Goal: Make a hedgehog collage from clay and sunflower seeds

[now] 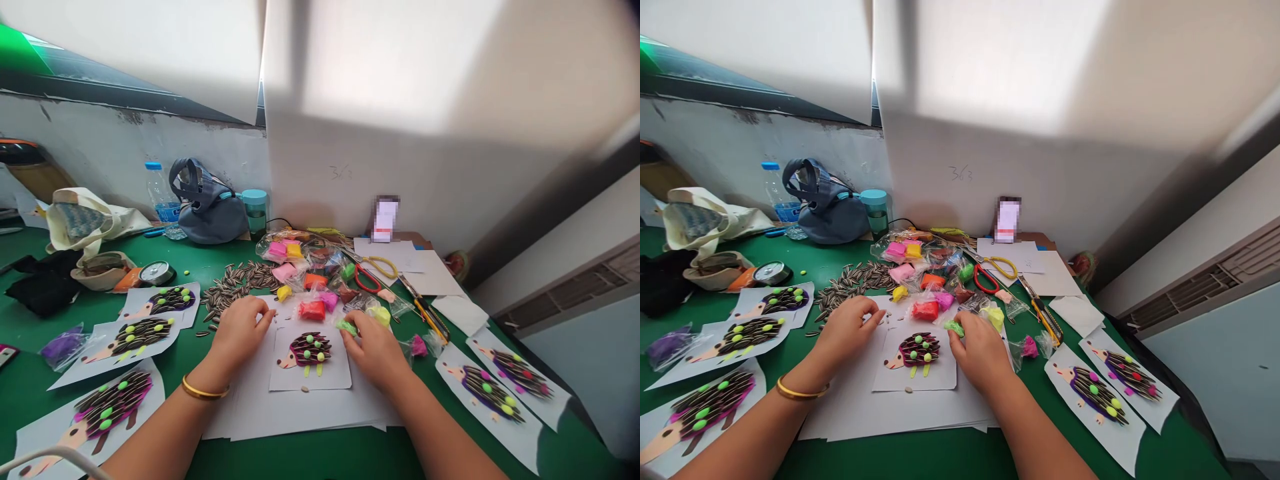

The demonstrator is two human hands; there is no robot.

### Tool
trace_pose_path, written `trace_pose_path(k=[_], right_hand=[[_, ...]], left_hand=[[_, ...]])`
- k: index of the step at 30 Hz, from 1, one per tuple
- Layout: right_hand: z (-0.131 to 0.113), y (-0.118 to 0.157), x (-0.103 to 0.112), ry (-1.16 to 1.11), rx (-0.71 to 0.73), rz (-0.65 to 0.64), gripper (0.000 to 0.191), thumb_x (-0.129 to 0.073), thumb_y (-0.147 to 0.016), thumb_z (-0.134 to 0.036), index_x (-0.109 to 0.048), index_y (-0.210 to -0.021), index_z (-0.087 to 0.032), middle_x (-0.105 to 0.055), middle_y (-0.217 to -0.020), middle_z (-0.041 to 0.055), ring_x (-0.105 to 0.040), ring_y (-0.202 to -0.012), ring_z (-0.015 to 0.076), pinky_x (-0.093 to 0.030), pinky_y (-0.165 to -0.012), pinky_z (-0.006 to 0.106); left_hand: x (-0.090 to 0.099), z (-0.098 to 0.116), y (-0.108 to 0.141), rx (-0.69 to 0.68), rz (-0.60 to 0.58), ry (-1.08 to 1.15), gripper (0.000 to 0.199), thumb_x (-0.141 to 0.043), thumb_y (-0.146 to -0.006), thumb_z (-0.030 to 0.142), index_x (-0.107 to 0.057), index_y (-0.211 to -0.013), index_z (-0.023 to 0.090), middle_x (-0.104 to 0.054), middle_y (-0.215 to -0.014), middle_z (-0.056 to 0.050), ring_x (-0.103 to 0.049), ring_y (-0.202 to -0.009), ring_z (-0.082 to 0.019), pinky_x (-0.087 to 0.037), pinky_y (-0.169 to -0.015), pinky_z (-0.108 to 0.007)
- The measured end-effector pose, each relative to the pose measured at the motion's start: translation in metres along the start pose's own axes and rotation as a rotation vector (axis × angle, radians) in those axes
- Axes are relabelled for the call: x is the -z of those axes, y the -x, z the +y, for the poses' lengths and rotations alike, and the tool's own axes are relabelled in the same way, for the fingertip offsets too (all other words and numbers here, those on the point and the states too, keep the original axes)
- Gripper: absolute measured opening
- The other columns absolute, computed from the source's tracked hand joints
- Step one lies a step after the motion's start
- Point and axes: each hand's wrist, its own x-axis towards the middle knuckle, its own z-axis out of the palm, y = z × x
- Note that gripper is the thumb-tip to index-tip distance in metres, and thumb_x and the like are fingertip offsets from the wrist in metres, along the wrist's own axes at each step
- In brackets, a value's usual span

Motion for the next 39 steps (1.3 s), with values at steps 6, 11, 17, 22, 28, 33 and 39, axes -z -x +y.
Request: trace_pose_path(k=[6, 11, 17, 22, 28, 33, 39], right_hand=[[0.001, 0.000, -0.001, 0.000, -0.001, -0.013, 0.010, -0.050, -0.091, -0.028, -0.056, -0.096, -0.021, -0.065, -0.089, 0.0031, -0.059, -0.084, 0.0208, -0.036, -0.070, 0.030], [0.001, 0.000, 0.000, 0.006, -0.017, -0.023, 0.009, -0.051, -0.091, -0.029, -0.055, -0.094, -0.021, -0.064, -0.088, 0.0024, -0.058, -0.084, 0.0202, -0.035, -0.069, 0.029], [0.001, 0.000, -0.002, 0.007, -0.006, -0.006, 0.011, -0.051, -0.091, -0.028, -0.056, -0.096, -0.021, -0.065, -0.089, 0.0029, -0.058, -0.084, 0.0200, -0.035, -0.070, 0.029], [0.002, 0.000, -0.004, 0.009, -0.016, -0.018, 0.011, -0.051, -0.091, -0.029, -0.055, -0.096, -0.021, -0.064, -0.089, 0.0025, -0.058, -0.085, 0.0207, -0.034, -0.070, 0.030], [0.002, 0.000, -0.004, -0.002, -0.014, -0.033, 0.011, -0.050, -0.091, -0.030, -0.055, -0.097, -0.021, -0.065, -0.091, 0.0033, -0.058, -0.085, 0.0212, -0.034, -0.071, 0.030], [0.001, 0.000, -0.003, 0.000, -0.016, -0.024, 0.011, -0.050, -0.091, -0.030, -0.055, -0.095, -0.022, -0.065, -0.090, 0.0032, -0.058, -0.085, 0.0213, -0.034, -0.070, 0.030], [0.001, -0.001, -0.002, -0.008, -0.021, -0.033, 0.011, -0.050, -0.090, -0.030, -0.055, -0.095, -0.022, -0.065, -0.089, 0.0034, -0.058, -0.084, 0.0214, -0.035, -0.070, 0.030]], left_hand=[[0.008, 0.012, 0.006, -0.130, -0.008, 0.090, 0.010, -0.064, -0.084, 0.030, -0.072, -0.088, 0.024, -0.066, -0.094, -0.005, -0.059, -0.093, -0.023, -0.043, -0.081, -0.035], [0.012, 0.043, 0.028, -0.558, -0.410, 0.247, 0.007, -0.075, -0.078, 0.032, -0.074, -0.080, 0.025, -0.067, -0.078, 0.000, -0.061, -0.078, -0.015, -0.042, -0.073, -0.027], [-0.003, 0.065, 0.051, -0.683, -0.497, 0.023, 0.007, -0.069, -0.078, 0.019, -0.068, -0.072, 0.021, -0.069, -0.073, 0.000, -0.061, -0.067, -0.016, -0.042, -0.064, -0.028], [0.001, 0.069, 0.051, -0.627, -0.532, -0.070, 0.007, -0.070, -0.078, 0.023, -0.066, -0.074, 0.020, -0.071, -0.078, -0.001, -0.065, -0.072, -0.020, -0.045, -0.064, -0.029], [0.009, 0.068, 0.049, -0.472, -0.555, -0.118, 0.005, -0.070, -0.079, 0.026, -0.069, -0.081, 0.022, -0.074, -0.082, -0.004, -0.068, -0.077, -0.025, -0.047, -0.066, -0.032], [0.007, 0.066, 0.049, -0.452, -0.552, -0.109, 0.007, -0.071, -0.077, 0.028, -0.068, -0.080, 0.022, -0.073, -0.081, -0.004, -0.067, -0.076, -0.024, -0.045, -0.064, -0.031], [0.006, 0.063, 0.049, -0.504, -0.484, -0.080, 0.003, -0.068, -0.079, 0.025, -0.067, -0.080, 0.023, -0.072, -0.080, -0.002, -0.065, -0.075, -0.022, -0.043, -0.064, -0.030]])
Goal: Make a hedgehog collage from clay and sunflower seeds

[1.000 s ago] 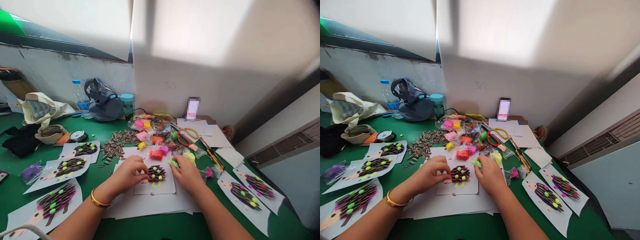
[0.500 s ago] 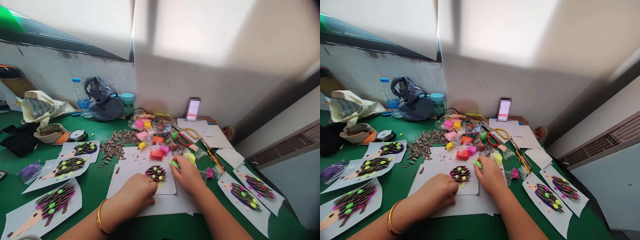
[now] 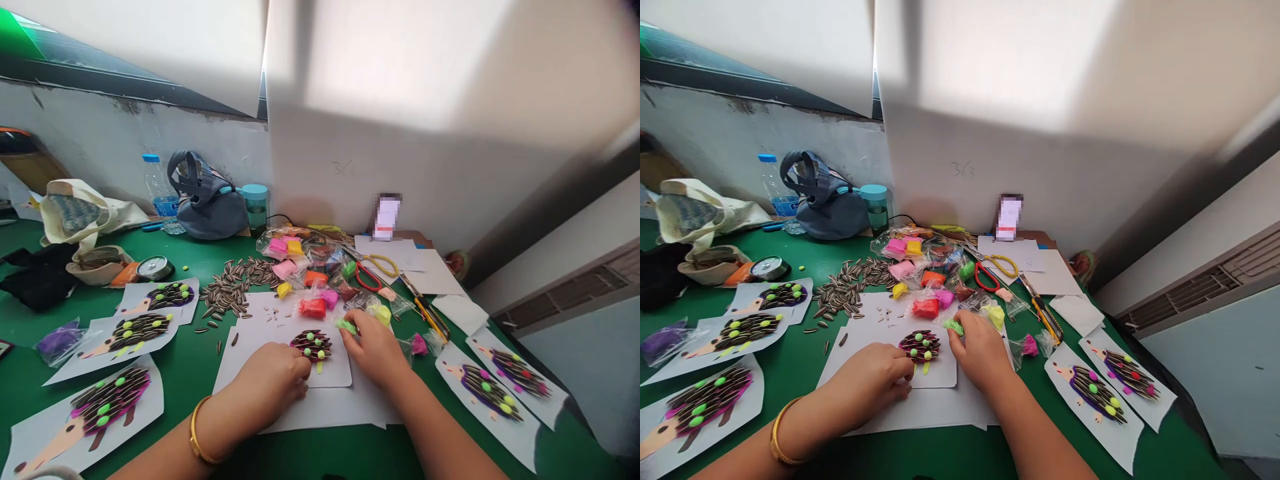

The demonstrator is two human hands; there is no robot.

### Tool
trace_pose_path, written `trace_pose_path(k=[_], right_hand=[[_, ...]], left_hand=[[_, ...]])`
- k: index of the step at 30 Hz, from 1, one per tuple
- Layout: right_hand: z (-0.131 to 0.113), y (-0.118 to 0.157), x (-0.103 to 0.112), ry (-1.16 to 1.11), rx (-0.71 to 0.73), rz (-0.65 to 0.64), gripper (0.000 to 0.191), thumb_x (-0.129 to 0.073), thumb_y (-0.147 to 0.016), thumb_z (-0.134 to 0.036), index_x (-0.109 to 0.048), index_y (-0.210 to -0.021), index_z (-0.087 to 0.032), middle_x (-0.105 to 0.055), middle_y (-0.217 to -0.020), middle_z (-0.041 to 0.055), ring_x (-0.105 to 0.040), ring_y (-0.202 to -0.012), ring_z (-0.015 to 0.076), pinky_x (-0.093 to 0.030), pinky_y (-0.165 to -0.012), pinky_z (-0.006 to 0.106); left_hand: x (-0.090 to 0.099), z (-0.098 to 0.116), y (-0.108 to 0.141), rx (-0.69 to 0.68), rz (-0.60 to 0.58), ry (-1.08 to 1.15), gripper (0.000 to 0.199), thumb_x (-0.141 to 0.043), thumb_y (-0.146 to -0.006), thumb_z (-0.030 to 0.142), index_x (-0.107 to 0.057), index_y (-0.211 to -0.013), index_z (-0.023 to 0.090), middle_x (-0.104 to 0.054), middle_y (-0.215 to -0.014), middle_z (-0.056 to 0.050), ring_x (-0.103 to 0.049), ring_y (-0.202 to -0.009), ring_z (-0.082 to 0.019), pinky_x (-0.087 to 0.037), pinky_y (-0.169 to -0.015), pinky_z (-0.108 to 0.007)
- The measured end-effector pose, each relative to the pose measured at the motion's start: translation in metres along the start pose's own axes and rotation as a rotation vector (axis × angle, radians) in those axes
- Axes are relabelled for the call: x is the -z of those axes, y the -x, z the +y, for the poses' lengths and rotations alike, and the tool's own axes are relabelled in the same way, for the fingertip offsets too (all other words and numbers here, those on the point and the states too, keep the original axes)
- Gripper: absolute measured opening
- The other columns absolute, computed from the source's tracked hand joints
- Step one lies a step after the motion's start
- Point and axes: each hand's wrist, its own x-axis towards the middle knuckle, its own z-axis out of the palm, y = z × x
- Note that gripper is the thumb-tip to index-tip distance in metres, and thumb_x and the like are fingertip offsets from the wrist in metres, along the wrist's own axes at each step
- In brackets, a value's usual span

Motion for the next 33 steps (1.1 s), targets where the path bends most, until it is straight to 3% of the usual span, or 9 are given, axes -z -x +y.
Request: trace_pose_path(k=[11, 18, 24, 26, 30, 33], right_hand=[[0.002, 0.000, -0.003, 0.009, 0.022, 0.025, 0.012, -0.050, -0.090, -0.030, -0.056, -0.096, -0.021, -0.065, -0.091, 0.0029, -0.059, -0.084, 0.0203, -0.035, -0.070, 0.029], [0.002, -0.001, -0.001, 0.026, 0.005, 0.017, 0.012, -0.050, -0.090, -0.030, -0.056, -0.096, -0.021, -0.066, -0.090, 0.0032, -0.061, -0.084, 0.0213, -0.037, -0.069, 0.030], [0.009, -0.002, -0.006, 0.029, 0.012, 0.042, 0.019, -0.051, -0.090, -0.028, -0.059, -0.106, -0.021, -0.069, -0.103, 0.0057, -0.062, -0.096, 0.0233, -0.043, -0.080, 0.033], [0.012, -0.002, -0.008, 0.030, 0.033, 0.062, 0.025, -0.052, -0.089, -0.026, -0.059, -0.112, -0.021, -0.068, -0.110, 0.0069, -0.061, -0.103, 0.0239, -0.044, -0.087, 0.035], [0.014, -0.002, -0.010, 0.043, 0.083, 0.091, 0.034, -0.052, -0.089, -0.022, -0.057, -0.122, -0.019, -0.066, -0.119, 0.0085, -0.058, -0.112, 0.0243, -0.044, -0.096, 0.038], [0.014, -0.002, -0.010, 0.042, 0.103, 0.093, 0.037, -0.052, -0.089, -0.020, -0.056, -0.126, -0.018, -0.065, -0.122, 0.0089, -0.057, -0.113, 0.0246, -0.045, -0.098, 0.039]], left_hand=[[-0.004, 0.011, -0.002, -0.017, -0.054, -0.061, 0.013, -0.056, -0.082, 0.020, -0.067, -0.075, 0.019, -0.071, -0.076, -0.006, -0.066, -0.068, -0.022, -0.047, -0.062, -0.030], [-0.016, 0.014, -0.002, -0.090, -0.020, -0.112, 0.017, -0.050, -0.085, 0.013, -0.064, -0.077, 0.017, -0.068, -0.074, -0.008, -0.065, -0.067, -0.021, -0.049, -0.063, -0.032], [-0.014, 0.016, -0.002, -0.093, -0.013, -0.082, 0.015, -0.051, -0.083, 0.013, -0.065, -0.079, 0.017, -0.069, -0.075, -0.008, -0.064, -0.068, -0.022, -0.048, -0.064, -0.031], [-0.004, 0.010, -0.002, -0.045, 0.033, -0.025, 0.016, -0.051, -0.083, 0.014, -0.066, -0.080, 0.018, -0.070, -0.078, -0.007, -0.065, -0.072, -0.021, -0.047, -0.066, -0.031], [0.018, -0.020, -0.002, 0.188, 0.299, -0.036, 0.017, -0.048, -0.085, 0.015, -0.064, -0.083, 0.019, -0.068, -0.081, -0.006, -0.063, -0.079, -0.021, -0.044, -0.071, -0.031], [0.023, -0.046, -0.002, 0.345, 0.350, -0.146, 0.018, -0.046, -0.086, 0.015, -0.063, -0.081, 0.019, -0.067, -0.080, -0.007, -0.062, -0.078, -0.022, -0.042, -0.069, -0.032]])
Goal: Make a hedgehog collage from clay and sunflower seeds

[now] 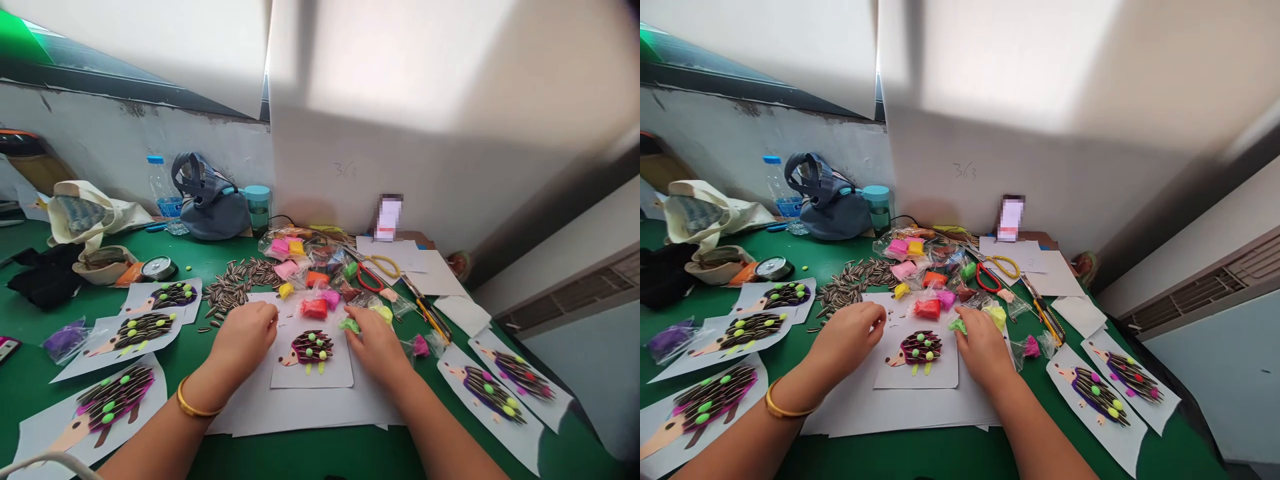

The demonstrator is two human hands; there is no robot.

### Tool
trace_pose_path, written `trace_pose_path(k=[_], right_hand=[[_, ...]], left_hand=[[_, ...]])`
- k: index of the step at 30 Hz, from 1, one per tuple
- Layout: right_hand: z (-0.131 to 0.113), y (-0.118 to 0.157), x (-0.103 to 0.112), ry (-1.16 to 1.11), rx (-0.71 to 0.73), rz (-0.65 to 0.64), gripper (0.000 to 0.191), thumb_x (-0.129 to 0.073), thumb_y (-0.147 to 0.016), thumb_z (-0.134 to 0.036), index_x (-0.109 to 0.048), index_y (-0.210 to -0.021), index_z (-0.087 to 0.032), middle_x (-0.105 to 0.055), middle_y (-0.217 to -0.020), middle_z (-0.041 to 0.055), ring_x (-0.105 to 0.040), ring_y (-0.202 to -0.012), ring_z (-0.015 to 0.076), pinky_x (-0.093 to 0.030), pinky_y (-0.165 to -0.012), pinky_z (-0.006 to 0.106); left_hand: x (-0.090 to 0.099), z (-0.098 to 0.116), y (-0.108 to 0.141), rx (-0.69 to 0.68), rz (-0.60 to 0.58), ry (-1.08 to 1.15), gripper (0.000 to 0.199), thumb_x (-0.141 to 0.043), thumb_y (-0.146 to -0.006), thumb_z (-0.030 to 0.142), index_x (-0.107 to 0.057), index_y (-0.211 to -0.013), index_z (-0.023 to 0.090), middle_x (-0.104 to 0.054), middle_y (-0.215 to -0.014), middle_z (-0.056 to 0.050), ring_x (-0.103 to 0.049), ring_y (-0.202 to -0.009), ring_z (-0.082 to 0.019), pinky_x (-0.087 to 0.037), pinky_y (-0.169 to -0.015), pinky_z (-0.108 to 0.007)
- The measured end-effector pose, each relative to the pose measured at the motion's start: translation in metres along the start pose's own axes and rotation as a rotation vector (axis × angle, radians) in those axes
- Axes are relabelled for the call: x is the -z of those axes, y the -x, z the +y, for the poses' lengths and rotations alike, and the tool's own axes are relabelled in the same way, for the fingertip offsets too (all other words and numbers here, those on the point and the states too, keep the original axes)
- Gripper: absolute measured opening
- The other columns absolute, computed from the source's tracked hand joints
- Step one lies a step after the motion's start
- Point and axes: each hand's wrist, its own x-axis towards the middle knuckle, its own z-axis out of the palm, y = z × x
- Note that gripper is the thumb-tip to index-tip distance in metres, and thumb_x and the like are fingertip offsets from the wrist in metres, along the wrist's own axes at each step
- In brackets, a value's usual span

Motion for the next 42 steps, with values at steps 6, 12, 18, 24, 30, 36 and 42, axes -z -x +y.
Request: trace_pose_path(k=[6, 12, 18, 24, 30, 36, 42], right_hand=[[0.001, 0.000, 0.000, -0.003, 0.019, 0.007, 0.037, -0.051, -0.089, -0.020, -0.056, -0.126, -0.017, -0.065, -0.123, 0.0098, -0.057, -0.114, 0.0247, -0.045, -0.099, 0.040], [-0.004, 0.000, 0.008, 0.222, -0.055, -0.087, 0.023, -0.053, -0.091, -0.025, -0.066, -0.108, -0.018, -0.071, -0.103, 0.0109, -0.062, -0.100, 0.0274, -0.045, -0.085, 0.040], [-0.003, 0.000, 0.013, 0.331, -0.041, -0.096, 0.018, -0.063, -0.087, -0.037, -0.068, -0.095, -0.021, -0.068, -0.097, 0.0097, -0.059, -0.096, 0.0275, -0.040, -0.078, 0.037], [0.000, 0.000, 0.014, 0.266, -0.049, -0.046, 0.022, -0.057, -0.092, -0.038, -0.068, -0.102, -0.023, -0.066, -0.100, 0.0075, -0.057, -0.098, 0.0253, -0.039, -0.080, 0.036], [0.009, -0.006, 0.015, 0.200, -0.045, 0.026, 0.023, -0.047, -0.096, -0.027, -0.070, -0.093, -0.022, -0.067, -0.093, 0.0056, -0.057, -0.091, 0.0212, -0.038, -0.081, 0.033], [0.009, -0.011, 0.016, 0.242, -0.056, 0.072, 0.020, -0.050, -0.094, -0.023, -0.069, -0.094, -0.023, -0.068, -0.095, 0.0054, -0.057, -0.093, 0.0223, -0.037, -0.078, 0.033], [-0.015, -0.032, 0.017, 0.346, -0.008, -0.042, 0.016, -0.058, -0.090, -0.025, -0.070, -0.100, -0.023, -0.067, -0.103, 0.0081, -0.057, -0.099, 0.0257, -0.038, -0.078, 0.035]], left_hand=[[-0.010, -0.016, -0.004, 0.126, -0.046, -0.129, 0.022, -0.044, -0.084, 0.012, -0.065, -0.084, 0.019, -0.069, -0.084, -0.007, -0.063, -0.078, -0.023, -0.040, -0.065, -0.033], [-0.006, -0.009, -0.004, 0.122, -0.016, -0.115, 0.025, -0.044, -0.091, 0.024, -0.068, -0.088, 0.020, -0.068, -0.093, -0.008, -0.063, -0.088, -0.026, -0.042, -0.072, -0.036], [-0.009, -0.007, -0.003, 0.112, 0.006, -0.070, 0.022, -0.048, -0.090, 0.027, -0.069, -0.092, 0.021, -0.069, -0.098, -0.008, -0.063, -0.092, -0.027, -0.043, -0.075, -0.038], [-0.008, -0.004, -0.003, 0.100, 0.026, 0.020, 0.021, -0.047, -0.091, 0.023, -0.068, -0.093, 0.021, -0.072, -0.093, -0.006, -0.066, -0.090, -0.026, -0.043, -0.075, -0.037], [-0.008, 0.002, -0.002, 0.073, 0.066, 0.071, 0.028, -0.041, -0.093, 0.019, -0.067, -0.101, 0.020, -0.073, -0.095, -0.006, -0.067, -0.089, -0.023, -0.043, -0.076, -0.036], [-0.011, 0.005, 0.002, 0.071, 0.104, 0.043, 0.031, -0.040, -0.094, 0.019, -0.065, -0.112, 0.022, -0.072, -0.099, -0.008, -0.065, -0.094, -0.024, -0.042, -0.077, -0.036], [-0.010, 0.009, 0.003, 0.067, 0.110, 0.072, 0.030, -0.043, -0.092, 0.018, -0.065, -0.112, 0.023, -0.070, -0.102, -0.008, -0.064, -0.095, -0.023, -0.043, -0.080, -0.037]])
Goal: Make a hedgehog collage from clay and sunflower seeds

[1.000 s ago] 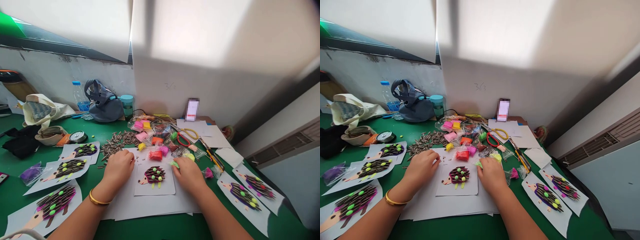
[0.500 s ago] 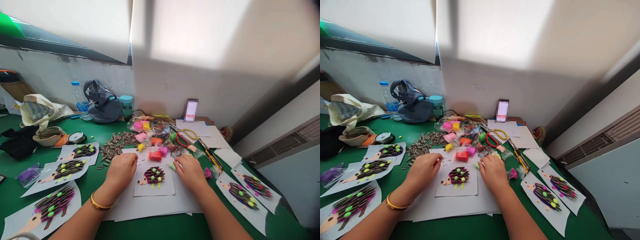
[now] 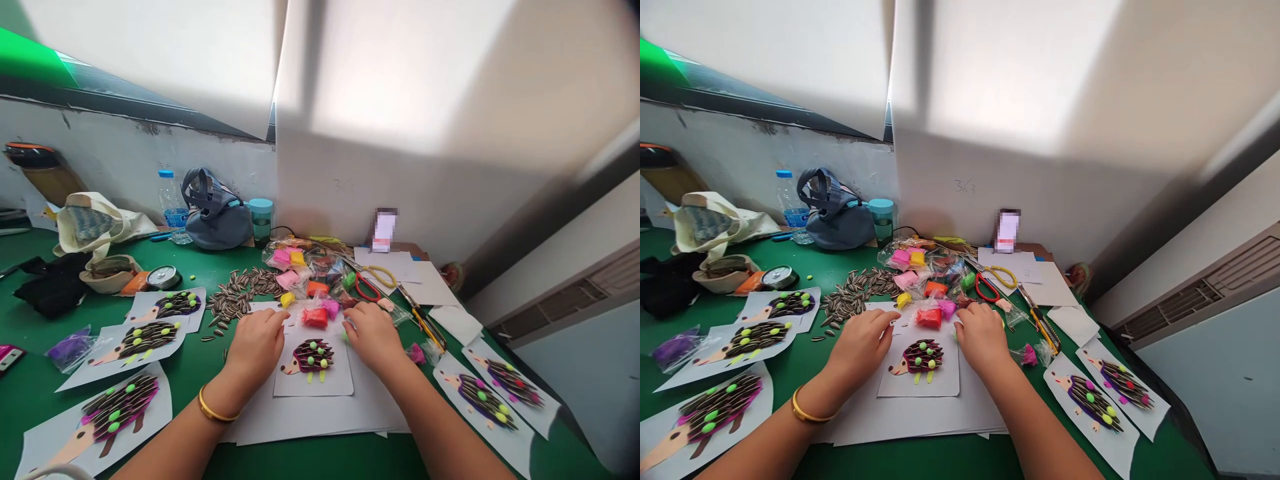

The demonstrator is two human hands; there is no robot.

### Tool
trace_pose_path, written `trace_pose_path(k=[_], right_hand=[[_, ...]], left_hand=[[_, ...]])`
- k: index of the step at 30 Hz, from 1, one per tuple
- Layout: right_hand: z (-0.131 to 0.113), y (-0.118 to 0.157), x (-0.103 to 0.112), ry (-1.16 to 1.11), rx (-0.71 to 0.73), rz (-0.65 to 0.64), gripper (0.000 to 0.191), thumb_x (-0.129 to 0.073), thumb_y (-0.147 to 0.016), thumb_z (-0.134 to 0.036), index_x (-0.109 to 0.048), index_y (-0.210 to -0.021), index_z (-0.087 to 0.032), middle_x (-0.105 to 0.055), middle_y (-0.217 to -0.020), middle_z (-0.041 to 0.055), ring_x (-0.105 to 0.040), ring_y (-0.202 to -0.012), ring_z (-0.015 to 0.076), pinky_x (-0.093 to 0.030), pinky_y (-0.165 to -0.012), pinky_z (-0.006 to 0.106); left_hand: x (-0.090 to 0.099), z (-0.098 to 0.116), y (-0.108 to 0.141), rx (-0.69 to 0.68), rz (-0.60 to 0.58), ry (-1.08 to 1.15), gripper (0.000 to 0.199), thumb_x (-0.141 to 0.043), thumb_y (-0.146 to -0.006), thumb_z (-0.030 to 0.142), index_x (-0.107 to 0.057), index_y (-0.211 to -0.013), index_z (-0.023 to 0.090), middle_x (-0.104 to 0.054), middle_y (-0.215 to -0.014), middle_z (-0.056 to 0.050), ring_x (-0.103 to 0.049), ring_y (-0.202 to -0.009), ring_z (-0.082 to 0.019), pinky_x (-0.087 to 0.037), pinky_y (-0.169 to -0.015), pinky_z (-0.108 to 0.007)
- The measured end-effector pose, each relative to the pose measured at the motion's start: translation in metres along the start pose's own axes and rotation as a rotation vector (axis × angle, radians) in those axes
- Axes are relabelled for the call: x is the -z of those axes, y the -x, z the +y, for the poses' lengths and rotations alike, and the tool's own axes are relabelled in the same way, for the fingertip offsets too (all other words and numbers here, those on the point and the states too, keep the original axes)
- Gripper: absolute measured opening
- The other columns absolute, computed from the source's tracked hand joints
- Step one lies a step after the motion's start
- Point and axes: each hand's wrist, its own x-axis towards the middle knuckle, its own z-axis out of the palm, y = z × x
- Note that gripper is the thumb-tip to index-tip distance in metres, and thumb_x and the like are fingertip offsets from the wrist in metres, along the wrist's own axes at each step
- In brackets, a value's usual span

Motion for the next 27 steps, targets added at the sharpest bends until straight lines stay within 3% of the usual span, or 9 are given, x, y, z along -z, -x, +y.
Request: trace_pose_path(k=[5, 9, 15, 19, 23, 27], right_hand=[[-0.011, -0.031, -0.007, 0.057, 0.007, -0.085, 0.023, -0.061, -0.086, -0.034, -0.068, -0.104, -0.021, -0.066, -0.104, 0.0113, -0.055, -0.099, 0.0281, -0.038, -0.080, 0.037], [-0.013, -0.043, -0.017, 0.065, 0.023, -0.107, 0.021, -0.063, -0.081, -0.026, -0.067, -0.100, -0.019, -0.065, -0.103, 0.0119, -0.054, -0.101, 0.0282, -0.039, -0.082, 0.038], [-0.009, -0.034, -0.011, -0.112, -0.038, 0.086, 0.026, -0.062, -0.077, -0.020, -0.062, -0.103, -0.020, -0.061, -0.117, 0.0118, -0.052, -0.108, 0.0294, -0.041, -0.087, 0.040], [-0.012, -0.014, 0.004, -0.366, 0.014, 0.168, 0.043, -0.056, -0.077, -0.014, -0.053, -0.120, -0.020, -0.062, -0.120, 0.0095, -0.057, -0.109, 0.0265, -0.044, -0.093, 0.041], [-0.025, 0.009, 0.007, -0.509, 0.101, 0.199, 0.047, -0.055, -0.076, -0.010, -0.052, -0.122, -0.023, -0.061, -0.121, 0.0080, -0.057, -0.112, 0.0258, -0.045, -0.098, 0.043], [-0.035, 0.022, -0.002, -0.599, 0.162, 0.190, 0.055, -0.054, -0.077, -0.005, -0.052, -0.129, -0.025, -0.054, -0.126, 0.0092, -0.051, -0.119, 0.0252, -0.044, -0.103, 0.043]], left_hand=[[0.002, 0.000, 0.000, -0.005, -0.016, 0.031, 0.027, -0.045, -0.092, 0.019, -0.067, -0.107, 0.022, -0.070, -0.100, -0.007, -0.063, -0.095, -0.024, -0.043, -0.080, -0.038], [0.001, -0.002, 0.000, -0.006, -0.007, 0.041, 0.026, -0.045, -0.092, 0.019, -0.068, -0.105, 0.023, -0.070, -0.100, -0.007, -0.063, -0.094, -0.023, -0.043, -0.080, -0.037], [-0.004, -0.003, 0.001, -0.001, 0.067, 0.123, 0.022, -0.050, -0.091, 0.020, -0.069, -0.102, 0.024, -0.069, -0.098, -0.007, -0.063, -0.091, -0.024, -0.044, -0.080, -0.038], [-0.003, 0.003, 0.006, -0.015, 0.139, 0.447, 0.018, -0.053, -0.092, 0.028, -0.066, -0.103, 0.023, -0.068, -0.105, -0.006, -0.061, -0.099, -0.023, -0.046, -0.087, -0.038], [-0.001, 0.019, 0.013, 0.061, 0.058, 0.915, 0.018, -0.055, -0.091, 0.033, -0.063, -0.104, 0.024, -0.067, -0.103, -0.003, -0.062, -0.093, -0.018, -0.050, -0.081, -0.031], [-0.003, 0.032, 0.015, 0.153, 0.040, 1.143, 0.010, -0.060, -0.085, 0.026, -0.060, -0.093, 0.021, -0.065, -0.090, -0.002, -0.062, -0.083, -0.016, -0.051, -0.076, -0.029]])
